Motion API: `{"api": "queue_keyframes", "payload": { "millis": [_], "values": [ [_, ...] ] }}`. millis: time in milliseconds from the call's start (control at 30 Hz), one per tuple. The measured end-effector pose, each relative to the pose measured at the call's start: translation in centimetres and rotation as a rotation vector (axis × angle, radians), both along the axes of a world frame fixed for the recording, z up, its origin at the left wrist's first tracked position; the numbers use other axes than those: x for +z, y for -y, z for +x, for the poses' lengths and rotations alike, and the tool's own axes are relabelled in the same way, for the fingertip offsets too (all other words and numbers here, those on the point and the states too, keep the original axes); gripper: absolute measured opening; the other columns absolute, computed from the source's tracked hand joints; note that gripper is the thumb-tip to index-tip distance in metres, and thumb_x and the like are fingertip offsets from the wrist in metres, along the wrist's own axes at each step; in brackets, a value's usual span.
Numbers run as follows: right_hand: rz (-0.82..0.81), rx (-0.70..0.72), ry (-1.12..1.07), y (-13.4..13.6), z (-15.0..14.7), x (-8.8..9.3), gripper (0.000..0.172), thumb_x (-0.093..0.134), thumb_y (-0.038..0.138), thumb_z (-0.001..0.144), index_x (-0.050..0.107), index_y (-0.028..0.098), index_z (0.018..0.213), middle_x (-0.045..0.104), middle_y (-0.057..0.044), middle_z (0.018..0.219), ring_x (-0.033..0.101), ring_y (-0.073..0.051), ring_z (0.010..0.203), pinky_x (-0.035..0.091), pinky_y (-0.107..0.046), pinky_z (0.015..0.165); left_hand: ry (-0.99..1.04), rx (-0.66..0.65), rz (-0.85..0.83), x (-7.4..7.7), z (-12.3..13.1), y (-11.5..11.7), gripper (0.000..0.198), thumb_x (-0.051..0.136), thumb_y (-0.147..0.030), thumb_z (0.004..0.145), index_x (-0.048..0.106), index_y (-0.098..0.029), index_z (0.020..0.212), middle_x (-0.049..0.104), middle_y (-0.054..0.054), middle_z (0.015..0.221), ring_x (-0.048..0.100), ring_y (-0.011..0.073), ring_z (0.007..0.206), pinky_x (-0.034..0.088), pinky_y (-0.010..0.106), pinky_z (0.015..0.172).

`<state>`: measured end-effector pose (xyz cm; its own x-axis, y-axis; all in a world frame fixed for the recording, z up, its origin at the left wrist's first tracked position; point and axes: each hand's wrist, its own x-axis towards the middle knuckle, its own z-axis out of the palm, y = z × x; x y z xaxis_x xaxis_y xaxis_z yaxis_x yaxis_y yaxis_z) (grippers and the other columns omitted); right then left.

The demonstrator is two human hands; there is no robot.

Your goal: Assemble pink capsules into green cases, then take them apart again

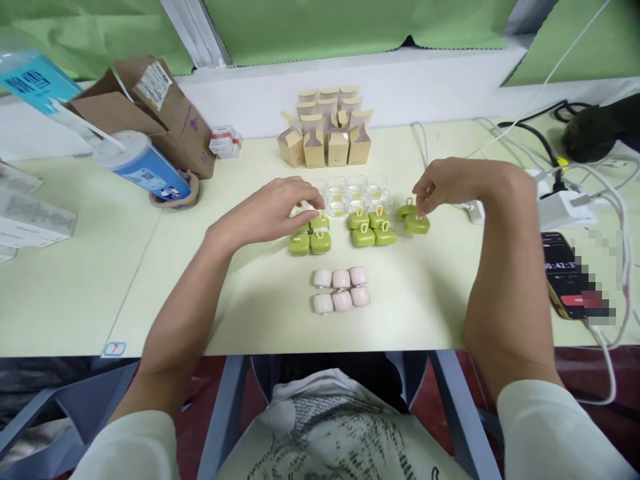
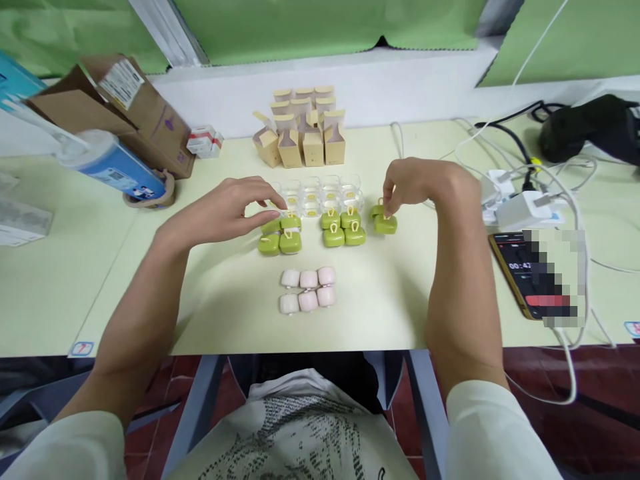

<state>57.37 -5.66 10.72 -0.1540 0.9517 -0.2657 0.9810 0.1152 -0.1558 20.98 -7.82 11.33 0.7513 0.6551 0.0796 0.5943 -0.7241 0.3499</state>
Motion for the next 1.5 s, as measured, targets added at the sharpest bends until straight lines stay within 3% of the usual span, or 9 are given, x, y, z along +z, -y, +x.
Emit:
{"api": "queue_keyframes", "payload": {
  "millis": [133, 267, 367, 467, 567, 667, 900, 1333, 1500],
  "values": [
    [0.088, -0.034, 0.048, 3.3, -1.1, 4.3, 0.009, 0.077, 0.022, 0.091, 0.085, 0.020, 0.093, 0.081, -0.010, 0.088, 0.064, -0.017, 0.073, 0.045, -0.038, 0.069, 0.161, 0.018, -0.090, 0.5, 0.8, 1.3, 0.027, 0.062, -0.044, 0.103, 0.075, -0.022, 0.112, 0.077, 0.007, 0.116, 0.071, 0.0294, 0.112, 0.053, 0.047, 0.108],
    [0.251, 0.246, -0.307, 6.1, -5.2, 6.4, 0.004, 0.075, 0.025, 0.095, 0.077, 0.024, 0.092, 0.080, -0.006, 0.085, 0.070, -0.020, 0.072, 0.051, -0.038, 0.072, 0.537, 0.058, -0.296, 0.6, 2.1, 2.7, 0.046, 0.087, -0.045, 0.088, 0.072, -0.026, 0.127, 0.072, 0.009, 0.132, 0.070, 0.0300, 0.120, 0.060, 0.042, 0.100],
    [0.228, 0.415, -0.478, 6.8, -8.9, 5.7, 0.007, 0.070, 0.028, 0.098, 0.073, 0.022, 0.099, 0.081, -0.004, 0.092, 0.075, -0.023, 0.083, 0.055, -0.039, 0.083, 0.647, 0.078, -0.385, 0.6, 2.7, 3.3, 0.060, 0.096, -0.046, 0.079, 0.072, -0.027, 0.131, 0.073, 0.008, 0.129, 0.071, 0.0300, 0.120, 0.062, 0.039, 0.097],
    [0.297, 0.355, -0.513, 6.8, -11.2, 4.4, 0.016, 0.062, 0.031, 0.104, 0.074, 0.021, 0.106, 0.078, -0.004, 0.094, 0.075, -0.026, 0.091, 0.054, -0.039, 0.088, 0.576, 0.108, -0.331, 0.7, 2.0, 2.9, 0.052, 0.092, -0.047, 0.083, 0.075, -0.025, 0.127, 0.078, 0.006, 0.121, 0.072, 0.0279, 0.113, 0.060, 0.038, 0.098],
    [0.307, 0.251, -0.382, 7.0, -12.5, 3.4, 0.025, 0.058, 0.037, 0.108, 0.076, 0.019, 0.104, 0.076, -0.009, 0.089, 0.074, -0.032, 0.097, 0.053, -0.043, 0.089, 0.588, 0.230, -0.225, 0.8, 0.5, 1.5, 0.046, 0.089, -0.048, 0.087, 0.078, -0.023, 0.125, 0.080, 0.006, 0.117, 0.073, 0.0258, 0.108, 0.060, 0.038, 0.098],
    [0.066, 0.349, -0.128, 7.5, -14.3, 2.3, 0.028, 0.062, 0.037, 0.107, 0.078, 0.017, 0.095, 0.076, -0.015, 0.089, 0.075, -0.034, 0.094, 0.053, -0.043, 0.083, 0.746, 0.304, -0.211, 0.8, -0.9, -0.1, 0.043, 0.084, -0.057, 0.091, 0.078, -0.022, 0.116, 0.080, 0.007, 0.111, 0.074, 0.0249, 0.106, 0.062, 0.040, 0.095],
    [-0.216, 0.615, 0.061, 8.8, -19.4, -1.6, 0.017, 0.072, 0.027, 0.099, 0.082, 0.014, 0.103, 0.081, -0.020, 0.099, 0.079, -0.033, 0.097, 0.053, -0.038, 0.077, 1.041, 0.245, -0.621, 0.6, -1.8, -1.4, 0.050, 0.084, -0.068, 0.087, 0.068, -0.022, 0.099, 0.077, 0.006, 0.106, 0.078, 0.0224, 0.102, 0.065, 0.043, 0.097],
    [-0.193, 0.797, 0.076, 9.1, -20.0, -2.0, 0.025, 0.061, 0.010, 0.095, 0.079, 0.013, 0.110, 0.078, -0.020, 0.117, 0.076, -0.031, 0.097, 0.045, -0.035, 0.068, 0.994, 0.174, -0.600, 0.6, -0.8, -0.7, 0.056, 0.083, -0.064, 0.089, 0.073, -0.026, 0.128, 0.077, 0.009, 0.121, 0.074, 0.0317, 0.123, 0.066, 0.054, 0.104],
    [-0.073, 0.775, -0.324, 8.0, -14.7, 2.0, 0.032, 0.061, 0.016, 0.099, 0.076, 0.021, 0.126, 0.075, -0.013, 0.126, 0.073, -0.026, 0.104, 0.054, -0.037, 0.086, 0.998, 0.153, -0.585, 0.5, -0.8, -0.8, 0.065, 0.092, -0.067, 0.077, 0.075, -0.028, 0.126, 0.077, 0.009, 0.124, 0.075, 0.0309, 0.122, 0.066, 0.049, 0.101]
  ]
}}
